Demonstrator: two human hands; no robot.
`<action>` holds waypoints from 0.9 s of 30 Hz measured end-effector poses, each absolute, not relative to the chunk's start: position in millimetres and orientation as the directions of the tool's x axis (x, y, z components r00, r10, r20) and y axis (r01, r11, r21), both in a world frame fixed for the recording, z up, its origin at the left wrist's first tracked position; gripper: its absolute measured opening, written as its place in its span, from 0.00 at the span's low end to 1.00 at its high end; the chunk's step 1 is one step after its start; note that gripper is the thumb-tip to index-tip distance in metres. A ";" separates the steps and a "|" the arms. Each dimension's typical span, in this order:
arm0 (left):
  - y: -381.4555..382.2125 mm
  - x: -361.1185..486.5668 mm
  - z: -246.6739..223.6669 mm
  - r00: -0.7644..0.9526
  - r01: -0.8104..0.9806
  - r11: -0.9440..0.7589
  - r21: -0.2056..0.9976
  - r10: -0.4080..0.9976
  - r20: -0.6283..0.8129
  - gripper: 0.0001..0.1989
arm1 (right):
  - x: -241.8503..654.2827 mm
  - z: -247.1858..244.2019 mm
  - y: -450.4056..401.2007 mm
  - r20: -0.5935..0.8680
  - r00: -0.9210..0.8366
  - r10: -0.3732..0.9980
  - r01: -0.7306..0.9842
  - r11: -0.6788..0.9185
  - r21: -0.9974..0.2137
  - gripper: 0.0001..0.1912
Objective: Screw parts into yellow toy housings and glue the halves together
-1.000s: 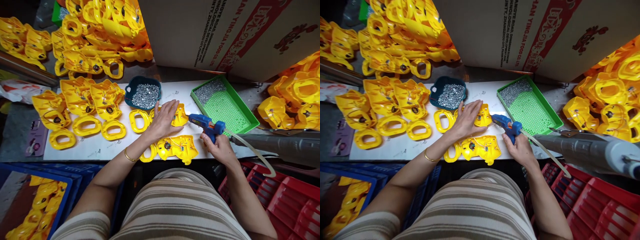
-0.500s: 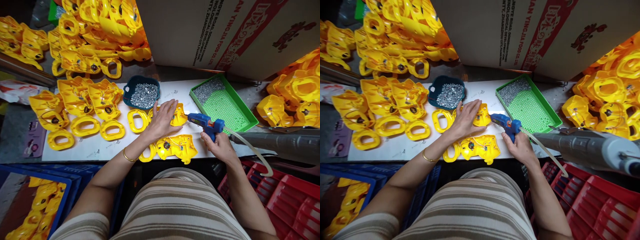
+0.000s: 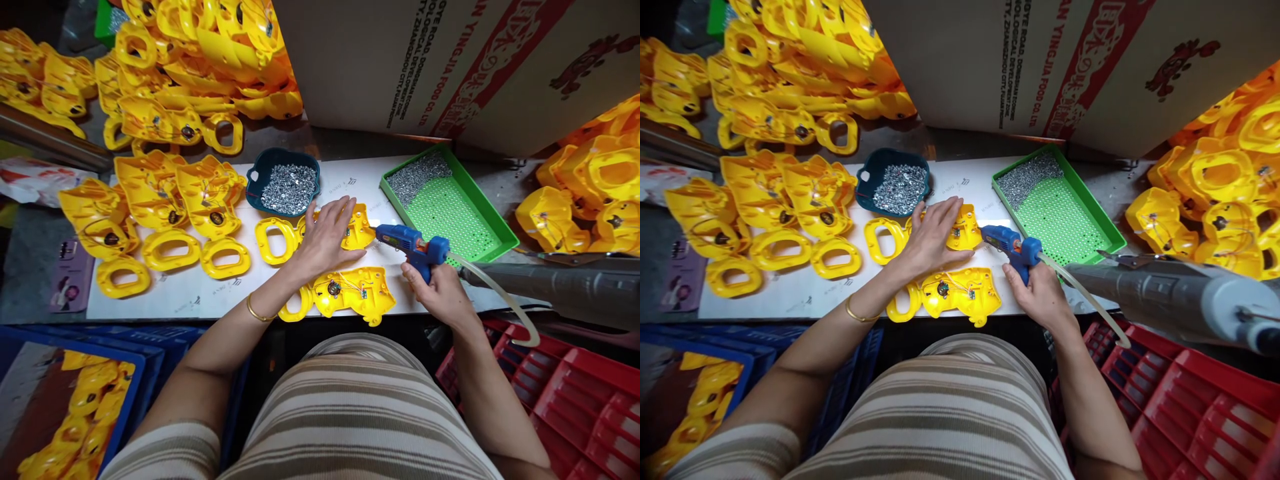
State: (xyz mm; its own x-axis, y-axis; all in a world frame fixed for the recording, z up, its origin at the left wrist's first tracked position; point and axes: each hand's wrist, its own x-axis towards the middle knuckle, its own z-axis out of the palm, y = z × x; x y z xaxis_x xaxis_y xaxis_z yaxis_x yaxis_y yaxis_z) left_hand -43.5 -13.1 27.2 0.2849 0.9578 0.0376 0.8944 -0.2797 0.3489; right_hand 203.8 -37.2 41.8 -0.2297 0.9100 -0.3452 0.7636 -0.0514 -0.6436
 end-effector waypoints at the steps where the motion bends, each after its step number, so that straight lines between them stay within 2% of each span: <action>1: -13.1 -43.4 26.9 0.282 0.894 -0.278 0.352 0.959 0.039 0.44 | 203.7 41.7 -37.4 -0.355 -0.225 0.907 0.761 -0.063 -0.645 0.28; 9: -12.0 -40.8 27.7 0.255 0.901 -0.253 0.354 0.966 0.040 0.45 | 204.0 40.9 -35.3 -0.389 -0.218 0.895 0.733 -0.113 -0.670 0.25; 21: -12.1 -41.9 23.5 0.246 0.904 -0.252 0.345 0.967 0.061 0.46 | 204.4 38.4 -37.6 -0.380 -0.201 0.903 0.741 -0.113 -0.661 0.26; 27: -12.0 -42.1 22.8 0.238 0.907 -0.245 0.343 0.969 0.063 0.46 | 192.1 30.8 -37.7 -0.240 -0.224 0.945 0.693 -0.018 -0.720 0.24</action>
State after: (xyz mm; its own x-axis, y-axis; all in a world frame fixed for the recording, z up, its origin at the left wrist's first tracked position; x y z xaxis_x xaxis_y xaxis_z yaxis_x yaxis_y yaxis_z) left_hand -42.1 -12.0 22.8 0.2382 0.9691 0.0635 0.9069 -0.2454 0.3425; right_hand 192.1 -37.7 30.8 -0.2241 0.9446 -0.2398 0.6934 -0.0183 -0.7203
